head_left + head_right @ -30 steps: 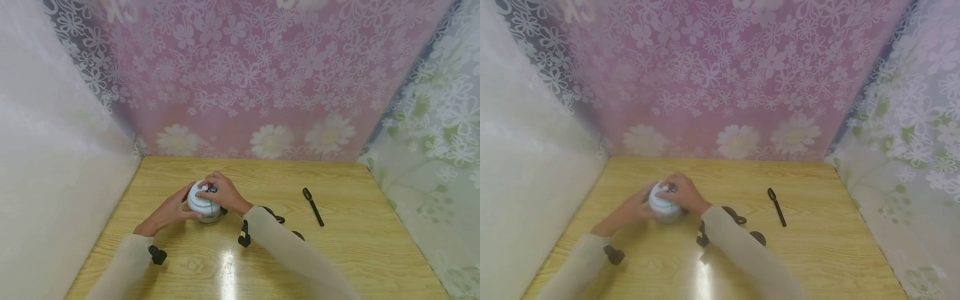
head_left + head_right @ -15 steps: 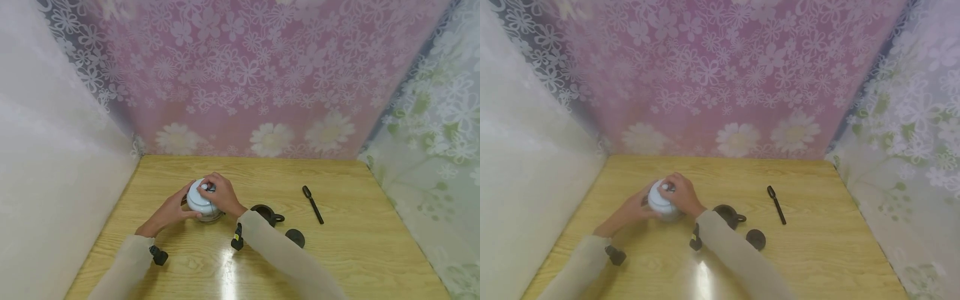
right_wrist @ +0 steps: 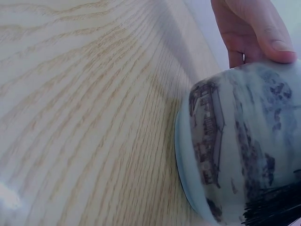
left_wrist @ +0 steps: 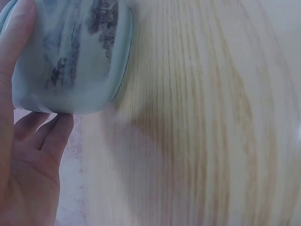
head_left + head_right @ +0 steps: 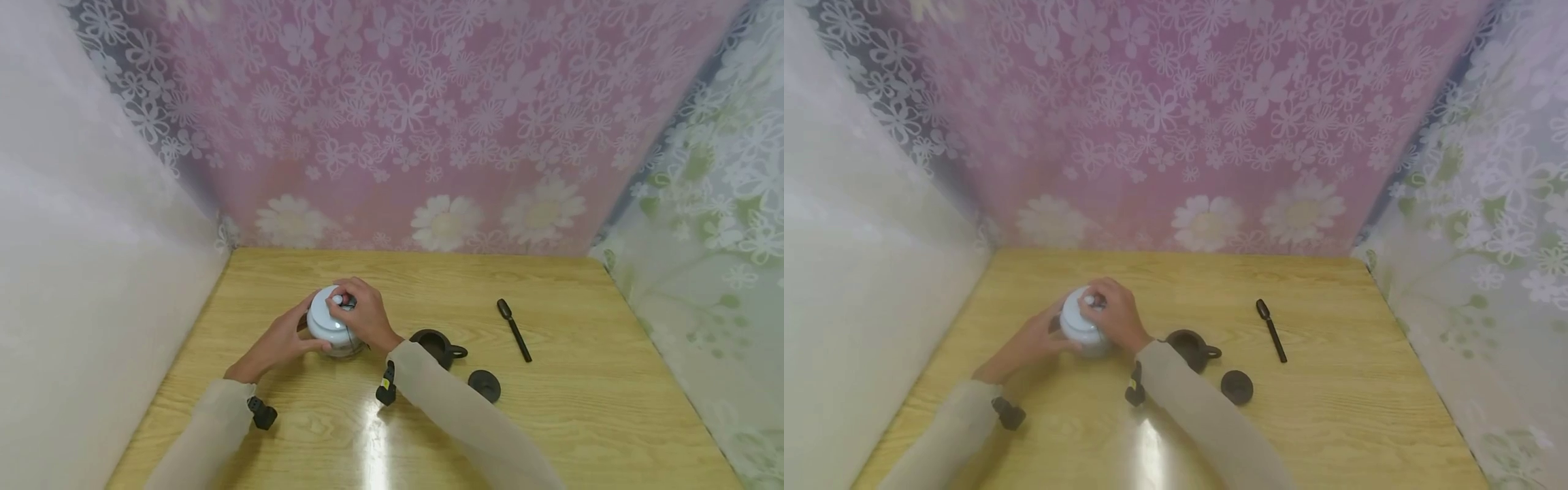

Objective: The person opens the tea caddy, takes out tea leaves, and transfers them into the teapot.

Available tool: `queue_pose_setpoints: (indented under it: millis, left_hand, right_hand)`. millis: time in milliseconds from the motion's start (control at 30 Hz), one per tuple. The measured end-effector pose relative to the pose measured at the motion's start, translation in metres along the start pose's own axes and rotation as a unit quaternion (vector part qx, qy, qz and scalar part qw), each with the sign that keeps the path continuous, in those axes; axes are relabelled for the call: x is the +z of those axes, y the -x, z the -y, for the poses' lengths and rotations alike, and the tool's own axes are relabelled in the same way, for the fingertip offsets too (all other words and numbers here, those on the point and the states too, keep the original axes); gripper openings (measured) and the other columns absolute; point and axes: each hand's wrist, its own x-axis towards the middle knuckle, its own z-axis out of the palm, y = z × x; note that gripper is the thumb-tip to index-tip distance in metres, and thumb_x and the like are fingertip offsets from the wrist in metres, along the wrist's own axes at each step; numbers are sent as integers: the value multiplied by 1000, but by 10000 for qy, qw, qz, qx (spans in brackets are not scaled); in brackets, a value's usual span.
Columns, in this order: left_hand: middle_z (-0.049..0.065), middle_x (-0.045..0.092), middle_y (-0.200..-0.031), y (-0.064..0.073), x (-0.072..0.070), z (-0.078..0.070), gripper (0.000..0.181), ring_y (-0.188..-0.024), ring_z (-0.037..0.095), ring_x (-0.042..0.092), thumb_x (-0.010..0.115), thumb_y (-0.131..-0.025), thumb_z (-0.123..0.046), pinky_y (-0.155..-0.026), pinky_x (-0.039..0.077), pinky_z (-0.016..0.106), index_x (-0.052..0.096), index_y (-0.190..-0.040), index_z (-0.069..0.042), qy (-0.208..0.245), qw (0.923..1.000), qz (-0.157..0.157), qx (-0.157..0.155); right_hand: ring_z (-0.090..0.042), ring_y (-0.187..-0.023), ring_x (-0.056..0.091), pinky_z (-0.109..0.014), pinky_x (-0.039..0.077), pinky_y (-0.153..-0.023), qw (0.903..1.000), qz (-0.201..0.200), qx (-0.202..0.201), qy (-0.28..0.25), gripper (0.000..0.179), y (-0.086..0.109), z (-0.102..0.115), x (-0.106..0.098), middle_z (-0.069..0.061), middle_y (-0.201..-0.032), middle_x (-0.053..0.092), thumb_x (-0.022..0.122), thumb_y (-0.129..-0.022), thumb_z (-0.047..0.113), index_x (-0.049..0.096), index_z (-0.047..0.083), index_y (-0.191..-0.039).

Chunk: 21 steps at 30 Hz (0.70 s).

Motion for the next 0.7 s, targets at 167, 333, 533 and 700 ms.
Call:
queue_pose_setpoints:
  millis: [167, 333, 533, 700]
  left_hand:
    - [12, 29, -180, -1, -2, -2, 120, -158, 36, 45, 89, -90, -48, -124, 48, 58, 12, -178, -22, -11, 10000, 28, -8]
    - [9, 29, -180, 0, -1, -3, 120, -158, 34, 46, 89, -89, -48, -124, 49, 55, 12, -178, -25, 164, 9998, 63, -79]
    - [9, 33, -178, 0, -1, -3, 119, -157, 35, 47, 90, -89, -49, -124, 48, 56, 15, -177, -24, 262, 9995, 83, -132]
    - [8, 33, -178, 1, -4, 0, 119, -158, 34, 46, 90, -89, -49, -125, 47, 55, 15, -177, -24, 236, 9995, 103, -183]
  right_hand:
    - [-25, -110, 74, -36, 66, -97, 9998, -155, -144, 39, 7, -1, -2, 1, -12, -122, 77, 78, -102, 17, 78, 11, -98]
    - [-25, -107, 74, -35, 66, -94, 9986, -415, -246, -220, 8, 1, -1, 1, -11, -115, 76, 76, -103, 15, 76, 9, -98]
    - [-28, -121, 73, -36, 65, -101, 9995, -46, -237, -200, 10, 0, 2, -6, -12, -117, 74, 77, -104, 19, 78, 8, -104]
    - [-28, -134, 67, -40, 61, -110, 9973, 700, -65, -233, 16, -6, 3, -20, -11, -132, 73, 81, -102, 24, 79, 12, -112]
